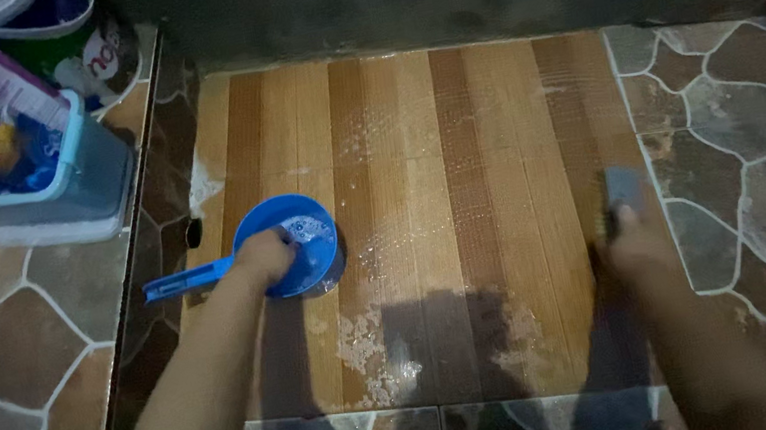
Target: The person scrubs a tiled floor using a blue plastic scoop to pour soapy water and a yellow-handled brush to clean the surface. The person repeatedly pours water and scrubs different sections of the floor, including areas near a wall and a wooden step.
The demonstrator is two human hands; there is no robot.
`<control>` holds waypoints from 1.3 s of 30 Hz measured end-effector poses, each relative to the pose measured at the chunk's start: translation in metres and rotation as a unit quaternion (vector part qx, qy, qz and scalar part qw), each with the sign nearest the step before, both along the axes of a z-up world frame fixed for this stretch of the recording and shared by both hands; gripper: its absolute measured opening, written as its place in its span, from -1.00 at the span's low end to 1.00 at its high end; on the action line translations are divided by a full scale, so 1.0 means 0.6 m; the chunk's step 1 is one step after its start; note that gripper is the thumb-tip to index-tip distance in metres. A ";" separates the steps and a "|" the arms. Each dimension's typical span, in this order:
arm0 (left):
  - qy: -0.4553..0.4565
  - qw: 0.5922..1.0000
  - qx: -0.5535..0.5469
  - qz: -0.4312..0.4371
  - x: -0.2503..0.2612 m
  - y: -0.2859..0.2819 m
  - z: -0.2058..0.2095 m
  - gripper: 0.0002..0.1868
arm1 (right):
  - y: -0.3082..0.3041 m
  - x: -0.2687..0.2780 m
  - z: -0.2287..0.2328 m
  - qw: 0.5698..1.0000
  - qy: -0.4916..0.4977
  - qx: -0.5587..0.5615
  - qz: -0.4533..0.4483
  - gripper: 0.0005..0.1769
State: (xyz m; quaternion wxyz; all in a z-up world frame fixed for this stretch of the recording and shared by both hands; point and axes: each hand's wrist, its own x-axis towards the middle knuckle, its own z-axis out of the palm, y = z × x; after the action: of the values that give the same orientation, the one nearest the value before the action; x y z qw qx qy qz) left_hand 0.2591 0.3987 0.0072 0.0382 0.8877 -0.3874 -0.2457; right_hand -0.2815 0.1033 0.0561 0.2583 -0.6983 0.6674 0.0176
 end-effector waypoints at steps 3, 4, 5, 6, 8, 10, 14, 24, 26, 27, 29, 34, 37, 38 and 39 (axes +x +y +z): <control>0.034 0.999 0.025 -0.025 0.019 -0.025 -0.068 -0.47 | -0.008 -0.062 -0.046 0.995 -0.025 -0.021 -0.096 -0.38; 0.032 0.998 0.043 -0.046 0.020 -0.033 -0.092 -0.43 | -0.008 -0.077 -0.057 0.997 0.036 -0.063 -0.032 -0.33; 0.030 0.995 0.060 -0.067 0.021 -0.041 -0.114 -0.40 | -0.004 -0.091 -0.064 0.990 0.097 -0.101 0.034 -0.24; 0.028 0.993 0.077 -0.086 0.020 -0.046 -0.132 -0.35 | -0.002 -0.103 -0.067 0.972 0.158 -0.137 0.105 -0.12; 0.035 0.989 0.120 -0.083 0.015 -0.054 -0.153 -0.42 | 0.012 -0.116 -0.061 0.987 0.137 -0.069 0.046 -0.18; 0.059 0.989 0.126 -0.057 0.025 -0.057 -0.150 -0.47 | 0.036 -0.122 -0.043 0.993 0.114 -0.019 0.003 -0.18; 0.180 0.977 0.089 0.070 0.035 -0.054 -0.087 -0.56 | 0.085 -0.140 0.005 0.994 0.107 -0.001 -0.027 -0.09; 0.523 0.801 -0.077 0.282 -0.095 -0.150 0.217 -0.70 | 0.123 -0.185 0.038 0.993 0.098 -0.049 -0.041 -0.08; 0.519 0.826 -0.059 0.211 -0.171 -0.185 0.267 -0.74 | 0.118 -0.198 0.045 0.993 0.105 -0.044 -0.038 0.00; 0.516 0.838 -0.050 0.171 -0.215 -0.204 0.287 -0.76 | 0.116 -0.203 0.048 0.993 0.108 -0.043 -0.038 0.04; 0.550 0.826 -0.026 0.124 -0.311 -0.239 0.311 -0.57 | 0.113 -0.214 0.055 0.992 0.116 -0.029 -0.043 0.01; 0.496 0.868 0.028 -0.004 -0.532 -0.291 0.306 -0.61 | 0.085 -0.264 0.055 0.996 0.081 -0.021 -0.029 0.01; 0.488 0.872 0.043 -0.014 -0.590 -0.299 0.283 -0.59 | 0.054 -0.300 0.030 0.994 0.069 -0.073 -0.036 -0.09; 0.450 0.892 0.012 -0.050 -0.591 -0.297 0.277 -0.56 | 0.038 -0.311 0.022 0.993 0.071 -0.092 -0.037 -0.16; 0.409 0.908 -0.018 -0.086 -0.591 -0.295 0.271 -0.53 | 0.022 -0.323 0.013 0.990 0.072 -0.112 -0.039 -0.23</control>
State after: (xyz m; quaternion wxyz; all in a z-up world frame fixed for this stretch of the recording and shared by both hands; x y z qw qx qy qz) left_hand -0.0953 0.2219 0.1697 0.1883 0.6719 -0.4169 -0.5825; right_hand -0.4755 0.1168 0.0639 0.1299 -0.6930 0.7090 -0.0169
